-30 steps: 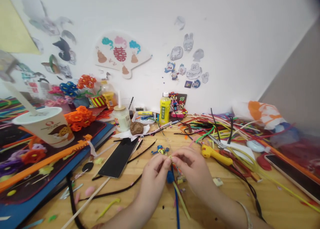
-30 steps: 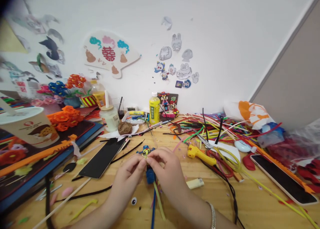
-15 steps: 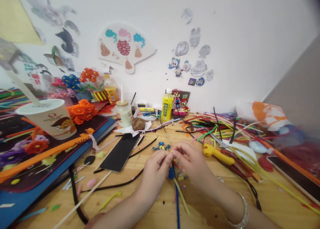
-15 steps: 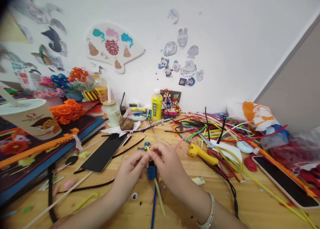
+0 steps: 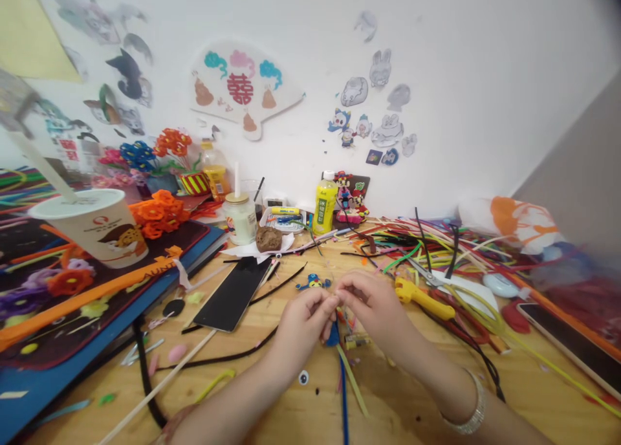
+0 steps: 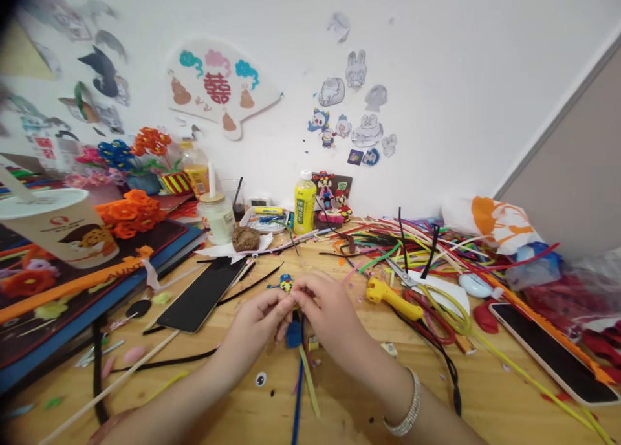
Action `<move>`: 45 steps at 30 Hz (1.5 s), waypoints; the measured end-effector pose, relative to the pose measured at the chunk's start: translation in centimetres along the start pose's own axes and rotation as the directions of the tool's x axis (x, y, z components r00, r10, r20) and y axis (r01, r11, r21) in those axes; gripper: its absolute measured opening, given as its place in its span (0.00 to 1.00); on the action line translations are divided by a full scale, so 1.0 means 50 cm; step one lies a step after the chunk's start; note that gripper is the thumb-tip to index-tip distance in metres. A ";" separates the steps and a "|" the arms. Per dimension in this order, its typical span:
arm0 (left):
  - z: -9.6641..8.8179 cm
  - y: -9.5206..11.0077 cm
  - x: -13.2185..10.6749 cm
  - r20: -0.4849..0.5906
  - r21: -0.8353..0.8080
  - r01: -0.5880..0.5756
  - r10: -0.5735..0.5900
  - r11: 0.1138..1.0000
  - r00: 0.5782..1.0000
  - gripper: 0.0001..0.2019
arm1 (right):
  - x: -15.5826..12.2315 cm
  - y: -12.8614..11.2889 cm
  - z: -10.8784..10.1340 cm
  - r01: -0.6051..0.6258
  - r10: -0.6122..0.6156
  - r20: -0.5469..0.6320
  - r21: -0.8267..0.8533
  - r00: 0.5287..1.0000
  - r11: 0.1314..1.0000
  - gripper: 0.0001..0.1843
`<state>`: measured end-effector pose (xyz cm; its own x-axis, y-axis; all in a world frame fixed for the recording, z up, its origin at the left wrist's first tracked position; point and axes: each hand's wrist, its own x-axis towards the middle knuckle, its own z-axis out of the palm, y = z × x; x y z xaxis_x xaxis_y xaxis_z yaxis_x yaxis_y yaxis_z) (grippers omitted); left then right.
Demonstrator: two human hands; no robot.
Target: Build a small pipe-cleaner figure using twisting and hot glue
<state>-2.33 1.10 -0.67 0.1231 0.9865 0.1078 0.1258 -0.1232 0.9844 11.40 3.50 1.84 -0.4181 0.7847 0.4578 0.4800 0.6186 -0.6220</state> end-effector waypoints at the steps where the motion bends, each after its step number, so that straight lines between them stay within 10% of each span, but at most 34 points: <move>1: -0.004 -0.001 0.004 0.010 0.024 -0.009 0.009 1.000 1.000 0.15 | 0.003 0.003 -0.001 0.004 -0.003 0.015 -0.008 1.000 1.000 0.08; 9: -0.060 -0.018 0.042 -0.124 0.434 -0.028 0.090 0.901 0.988 0.09 | 0.021 0.052 -0.003 0.031 -0.040 0.257 0.041 0.966 0.999 0.06; 20: -0.054 -0.034 0.039 0.074 0.621 -0.066 0.026 0.781 0.997 0.08 | 0.021 0.095 0.025 0.205 -0.211 0.467 0.063 0.859 0.977 0.08; 37: -0.046 -0.058 0.048 0.096 0.636 -0.113 0.067 0.763 0.993 0.09 | 0.008 0.082 0.035 0.448 -0.373 0.406 -0.107 0.834 0.887 0.08; 45: -0.044 -0.067 0.048 0.088 0.630 -0.123 0.087 0.767 0.992 0.09 | 0.005 0.088 0.022 0.280 -0.278 0.418 0.058 0.865 0.958 0.08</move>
<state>-4.63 4.11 -3.41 0.2196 0.9587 0.1805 0.7016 -0.2838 0.6536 12.55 6.40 -1.50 -0.8177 0.4893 0.3033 0.2979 0.8104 -0.5045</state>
